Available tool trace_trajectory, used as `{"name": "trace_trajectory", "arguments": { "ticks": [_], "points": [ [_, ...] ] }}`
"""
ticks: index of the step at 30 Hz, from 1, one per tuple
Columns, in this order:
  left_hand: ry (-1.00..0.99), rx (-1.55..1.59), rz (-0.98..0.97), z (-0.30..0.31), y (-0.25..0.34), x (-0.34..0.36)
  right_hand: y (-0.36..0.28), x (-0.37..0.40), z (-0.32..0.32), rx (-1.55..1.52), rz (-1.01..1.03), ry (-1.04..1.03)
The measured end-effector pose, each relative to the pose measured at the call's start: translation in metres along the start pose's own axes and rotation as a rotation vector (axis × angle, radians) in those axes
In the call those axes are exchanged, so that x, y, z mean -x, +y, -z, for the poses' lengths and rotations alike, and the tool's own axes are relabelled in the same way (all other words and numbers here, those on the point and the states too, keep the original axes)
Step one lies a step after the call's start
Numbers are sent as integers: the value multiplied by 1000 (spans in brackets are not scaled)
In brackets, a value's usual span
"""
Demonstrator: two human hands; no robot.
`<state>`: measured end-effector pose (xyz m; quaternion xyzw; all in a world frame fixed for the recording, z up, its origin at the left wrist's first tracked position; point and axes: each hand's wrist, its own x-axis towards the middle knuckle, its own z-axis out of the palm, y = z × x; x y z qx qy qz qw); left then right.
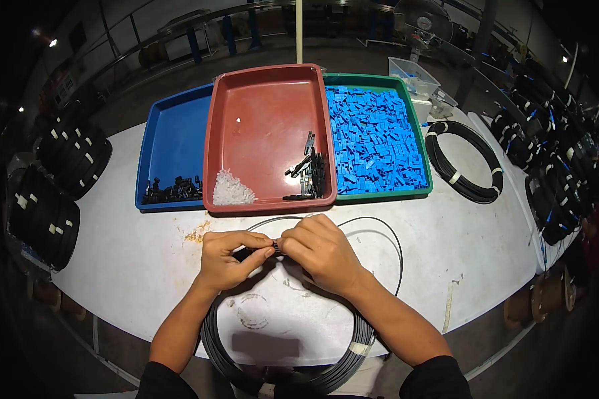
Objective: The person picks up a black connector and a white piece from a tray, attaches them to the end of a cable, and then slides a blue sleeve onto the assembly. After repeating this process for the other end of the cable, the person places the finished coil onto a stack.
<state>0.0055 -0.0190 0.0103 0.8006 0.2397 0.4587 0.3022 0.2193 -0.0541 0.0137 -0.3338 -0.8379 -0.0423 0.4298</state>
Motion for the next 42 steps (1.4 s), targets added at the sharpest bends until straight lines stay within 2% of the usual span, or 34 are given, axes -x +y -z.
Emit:
{"name": "trace_trajectory", "arguments": {
  "ticks": [1, 3, 6, 7, 8, 9, 11, 12, 13, 14, 15, 16, 17, 18, 19, 21, 23, 25, 26, 29, 30, 31, 32, 33, 34, 35, 37, 38, 39, 40, 41, 42],
  "points": [
    [-5, 83, 100, 0, 2, 0, 0, 1, -1, 11, 36, 27],
    [-21, 115, 120, 0, 3, -2, -2, 2, 1, 24, 72, 57],
    [-59, -83, -308, 1, -3, -4, -7, 2, 8, -33, -7, -52],
    [-61, -85, -307, 3, -2, -5, -8, 3, 9, -61, -101, -123],
    [-102, -264, -475, 5, 0, -7, -8, 4, 9, -88, -197, -194],
    [-141, -443, -644, 5, 1, -9, -8, 4, 8, -88, -199, -193],
    [-107, -501, -713, 2, -3, -8, -9, 3, 7, -327, -421, -195],
    [-94, -457, -662, 4, -2, -9, -9, 2, 8, -467, -540, -232],
    [-81, -413, -610, 4, -2, -10, -8, 2, 6, -467, -540, -234],
    [-48, -313, -508, 3, -3, -9, -7, 2, 3, -345, -404, -168],
    [-45, -315, -507, 2, -2, -7, -7, 2, 1, -226, -267, -101],
    [-23, -175, -261, 2, 0, -4, -6, 1, 1, -228, -264, -103],
    [-1, -34, -17, 1, 1, -2, -4, 0, 2, -143, -143, -68],
    [20, 13, 39, 0, 1, -2, -3, 0, 3, -56, -23, -32],
    [22, 13, 38, 0, 1, -1, -3, 0, 3, -56, -20, -34],
    [-49, 284, 333, -1, 3, -1, -3, 2, 2, 78, 95, 9],
    [-69, 209, 296, 1, 5, -3, -4, 4, 2, 46, 66, 5],
    [-91, -241, -405, 2, -2, -6, -1, 9, 0, -207, -251, -120],
    [-140, -396, -548, 3, -2, -6, -4, 8, 0, -379, -461, -178],
    [-111, -474, -597, 4, -5, -6, -6, 5, -1, -483, -518, -160],
    [-66, -370, -528, 3, -2, -9, -4, 5, -1, -484, -518, -164],
    [-62, -371, -523, 2, -1, -7, -3, 6, -2, -342, -359, -115],
    [-38, -209, -262, 1, 0, -3, -2, 6, -3, -201, -197, -64],
    [-12, -46, -5, 0, 0, -1, -2, 4, -3, -203, -193, -67],
    [3, 77, 134, 0, 2, -2, -3, 2, -1, -115, -77, -33],
    [4, 77, 134, -1, 5, -3, -5, 1, 0, -27, 37, 1],
    [0, 95, 140, -2, 10, -3, -6, 2, 3, 26, 63, 3],
    [-3, -51, -68, -3, 6, -2, -6, 3, 4, -44, -41, -44],
    [-5, -51, -68, 0, 7, -4, -6, 5, 4, -115, -143, -91],
    [-85, -311, -367, 4, 9, -8, -10, 7, 1, -274, -390, -120],
    [-168, -568, -665, 6, 11, -10, -9, 8, -1, -275, -394, -118],
    [-161, -608, -694, 4, 7, -7, -6, 10, -4, -373, -439, -127]
  ]
}}
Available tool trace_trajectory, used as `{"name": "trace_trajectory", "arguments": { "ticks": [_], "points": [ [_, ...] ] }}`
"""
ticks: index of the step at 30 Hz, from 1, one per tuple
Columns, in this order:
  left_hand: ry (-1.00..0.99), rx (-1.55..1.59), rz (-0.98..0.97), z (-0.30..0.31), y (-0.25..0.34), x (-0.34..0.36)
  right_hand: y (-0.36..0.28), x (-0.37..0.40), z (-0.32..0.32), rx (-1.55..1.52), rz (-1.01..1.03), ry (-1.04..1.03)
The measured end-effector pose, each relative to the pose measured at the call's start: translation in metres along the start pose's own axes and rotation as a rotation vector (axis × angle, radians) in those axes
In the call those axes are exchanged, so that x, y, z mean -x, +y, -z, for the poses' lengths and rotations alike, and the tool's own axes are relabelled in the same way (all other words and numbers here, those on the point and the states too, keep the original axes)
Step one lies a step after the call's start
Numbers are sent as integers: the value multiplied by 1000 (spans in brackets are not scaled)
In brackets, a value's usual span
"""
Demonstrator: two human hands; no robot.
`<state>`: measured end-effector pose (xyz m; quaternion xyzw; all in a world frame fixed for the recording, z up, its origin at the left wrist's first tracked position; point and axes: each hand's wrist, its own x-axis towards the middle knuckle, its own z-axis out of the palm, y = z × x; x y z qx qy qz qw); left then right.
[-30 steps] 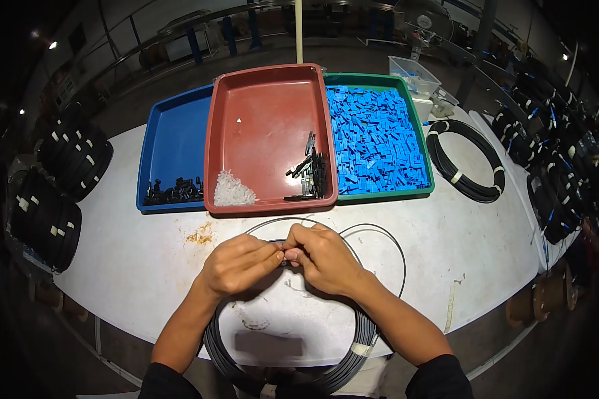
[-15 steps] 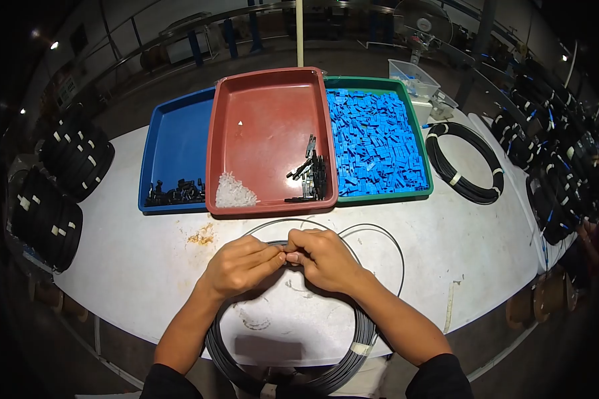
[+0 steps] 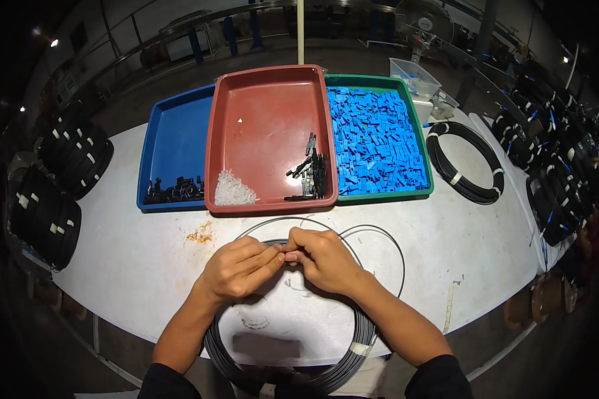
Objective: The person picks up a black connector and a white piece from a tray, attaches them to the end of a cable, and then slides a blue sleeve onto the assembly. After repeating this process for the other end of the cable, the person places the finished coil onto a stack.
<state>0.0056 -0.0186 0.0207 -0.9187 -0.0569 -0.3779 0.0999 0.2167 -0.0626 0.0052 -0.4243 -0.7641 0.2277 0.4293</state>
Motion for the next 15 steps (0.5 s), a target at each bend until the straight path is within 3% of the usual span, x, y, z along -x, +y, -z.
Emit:
{"name": "trace_trajectory", "arguments": {
  "ticks": [1, 3, 4, 5, 7, 8, 11, 13, 15],
  "points": [
    [0, 2, -1, -1, -1, 1, 0, -2, 0, -97, -40, -24],
    [94, 237, 206, -3, -4, 3, -3, -4, 2, 1, 19, -37],
    [146, 363, 363, -6, -2, 6, 0, -4, 2, 87, 146, -14],
    [149, 360, 369, -4, 1, 6, 2, -4, 1, 172, 273, 9],
    [82, 710, 872, 0, 5, 3, -4, -7, 3, 256, 376, 24],
    [120, 805, 939, -3, 5, 4, -5, -8, 3, 317, 430, 61],
    [133, 630, 781, -4, 9, 0, -4, -6, 7, 373, 477, 86],
    [197, 373, 338, -8, 1, 1, -1, -3, 8, 365, 471, 78],
    [13, 90, 70, 4, -1, -2, 5, 2, 3, 108, 77, -35]
  ]
}}
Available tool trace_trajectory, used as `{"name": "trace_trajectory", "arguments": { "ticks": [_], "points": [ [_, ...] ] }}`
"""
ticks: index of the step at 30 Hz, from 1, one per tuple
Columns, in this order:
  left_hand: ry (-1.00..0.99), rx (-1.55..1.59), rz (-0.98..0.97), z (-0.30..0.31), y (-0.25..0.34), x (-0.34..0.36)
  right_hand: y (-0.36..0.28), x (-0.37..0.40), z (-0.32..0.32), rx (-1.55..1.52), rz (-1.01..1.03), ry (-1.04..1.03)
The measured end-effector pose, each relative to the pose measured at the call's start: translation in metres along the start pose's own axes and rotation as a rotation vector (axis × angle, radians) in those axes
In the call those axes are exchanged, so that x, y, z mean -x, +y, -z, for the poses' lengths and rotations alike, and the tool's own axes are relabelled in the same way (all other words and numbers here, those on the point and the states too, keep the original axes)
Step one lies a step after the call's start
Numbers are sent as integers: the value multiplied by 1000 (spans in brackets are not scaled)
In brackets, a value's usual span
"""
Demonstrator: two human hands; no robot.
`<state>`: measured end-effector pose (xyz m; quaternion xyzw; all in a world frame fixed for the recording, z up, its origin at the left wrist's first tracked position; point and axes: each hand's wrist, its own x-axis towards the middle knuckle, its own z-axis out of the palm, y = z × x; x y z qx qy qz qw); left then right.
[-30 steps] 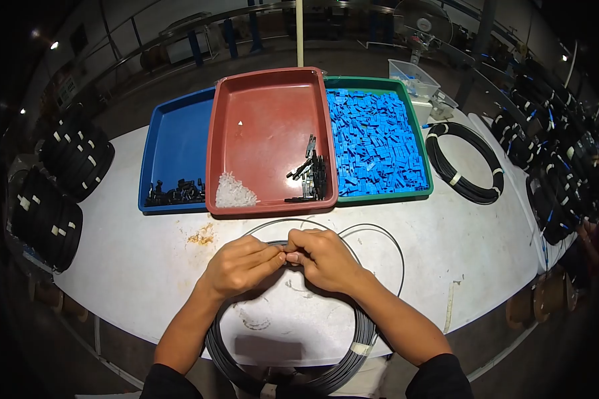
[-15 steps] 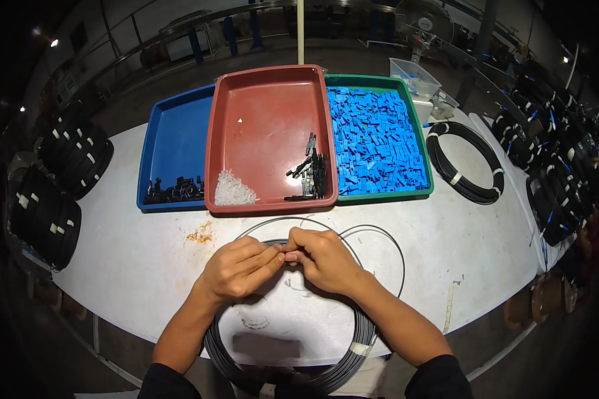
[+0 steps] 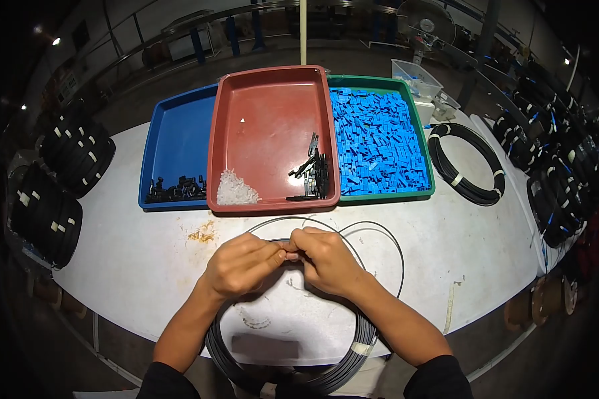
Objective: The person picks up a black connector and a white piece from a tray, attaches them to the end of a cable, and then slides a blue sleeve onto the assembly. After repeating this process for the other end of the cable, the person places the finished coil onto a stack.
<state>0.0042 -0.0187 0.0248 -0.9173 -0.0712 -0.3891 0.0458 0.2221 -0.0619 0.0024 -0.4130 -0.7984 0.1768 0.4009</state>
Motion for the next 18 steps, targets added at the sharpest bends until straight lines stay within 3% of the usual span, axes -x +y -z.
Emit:
{"name": "trace_trajectory", "arguments": {
  "ticks": [4, 5, 7, 8, 10, 11, 13, 14, 16, 18],
  "points": [
    [50, 68, 44, -6, -4, 5, -6, -6, 0, 22, 83, 20],
    [106, 214, 233, -9, -2, 5, -6, -8, 1, 23, 84, 19],
    [155, 442, 622, -9, 5, 5, -8, -12, 2, 187, 335, 148],
    [158, 440, 623, -9, 6, 5, -9, -13, 2, 186, 337, 146],
    [113, 678, 814, -9, 6, 5, -10, -12, 4, 313, 425, 164],
    [112, 679, 811, -8, 5, 3, -9, -9, 4, 314, 424, 167],
    [63, 242, 291, -3, 3, -1, -6, -3, 3, 81, 114, 70],
    [38, 25, 32, -2, 3, -1, -7, -3, 3, 80, 112, 72],
    [34, -58, -44, -6, 2, 2, -9, -3, 1, -255, -180, -16],
    [81, 68, 70, -8, -1, 5, -8, -5, -2, -170, -80, 29]
  ]
}}
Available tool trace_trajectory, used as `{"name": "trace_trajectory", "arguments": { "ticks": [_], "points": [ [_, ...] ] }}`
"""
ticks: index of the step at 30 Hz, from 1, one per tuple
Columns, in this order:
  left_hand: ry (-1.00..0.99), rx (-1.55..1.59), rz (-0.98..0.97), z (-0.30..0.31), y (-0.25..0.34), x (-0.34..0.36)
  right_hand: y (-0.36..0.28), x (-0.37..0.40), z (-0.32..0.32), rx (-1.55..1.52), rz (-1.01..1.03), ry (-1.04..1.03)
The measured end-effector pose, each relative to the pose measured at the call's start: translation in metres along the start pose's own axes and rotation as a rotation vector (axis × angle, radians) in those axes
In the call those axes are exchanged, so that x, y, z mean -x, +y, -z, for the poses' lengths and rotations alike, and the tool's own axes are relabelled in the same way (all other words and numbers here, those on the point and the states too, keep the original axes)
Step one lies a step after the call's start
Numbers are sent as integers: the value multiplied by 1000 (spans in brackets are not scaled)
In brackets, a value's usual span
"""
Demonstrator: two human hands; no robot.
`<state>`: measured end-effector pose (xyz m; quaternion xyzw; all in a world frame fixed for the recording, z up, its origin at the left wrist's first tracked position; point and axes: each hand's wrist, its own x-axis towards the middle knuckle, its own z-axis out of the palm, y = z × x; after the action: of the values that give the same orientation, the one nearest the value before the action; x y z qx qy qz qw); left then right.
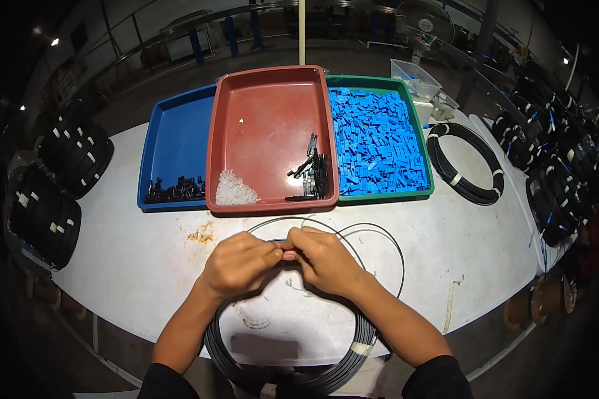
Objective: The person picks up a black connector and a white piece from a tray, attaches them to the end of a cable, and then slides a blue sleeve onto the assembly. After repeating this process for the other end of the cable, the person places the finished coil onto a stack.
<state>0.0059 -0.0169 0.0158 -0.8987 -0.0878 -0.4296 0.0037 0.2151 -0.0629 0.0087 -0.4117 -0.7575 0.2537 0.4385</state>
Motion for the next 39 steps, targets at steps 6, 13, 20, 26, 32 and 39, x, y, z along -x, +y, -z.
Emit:
{"name": "trace_trajectory", "arguments": {
  "ticks": [6, 13, 20, 26, 32, 39],
  "points": [
    [28, 642, 848, 1, 9, 0, -6, -5, 7, 486, 500, 71],
    [-71, -102, -130, 6, 1, -7, -1, 3, 0, 63, -14, -12],
    [69, 524, 695, -2, 9, -1, -5, -5, 4, 399, 489, 97],
    [-90, -148, -135, 1, 1, -1, -6, -1, 4, -164, -199, -72],
    [61, 430, 591, -3, 5, 3, -2, -5, 3, 348, 406, 45],
    [-45, -43, -63, 1, -1, -2, -11, -1, 6, 28, -122, -32]
  ]
}}
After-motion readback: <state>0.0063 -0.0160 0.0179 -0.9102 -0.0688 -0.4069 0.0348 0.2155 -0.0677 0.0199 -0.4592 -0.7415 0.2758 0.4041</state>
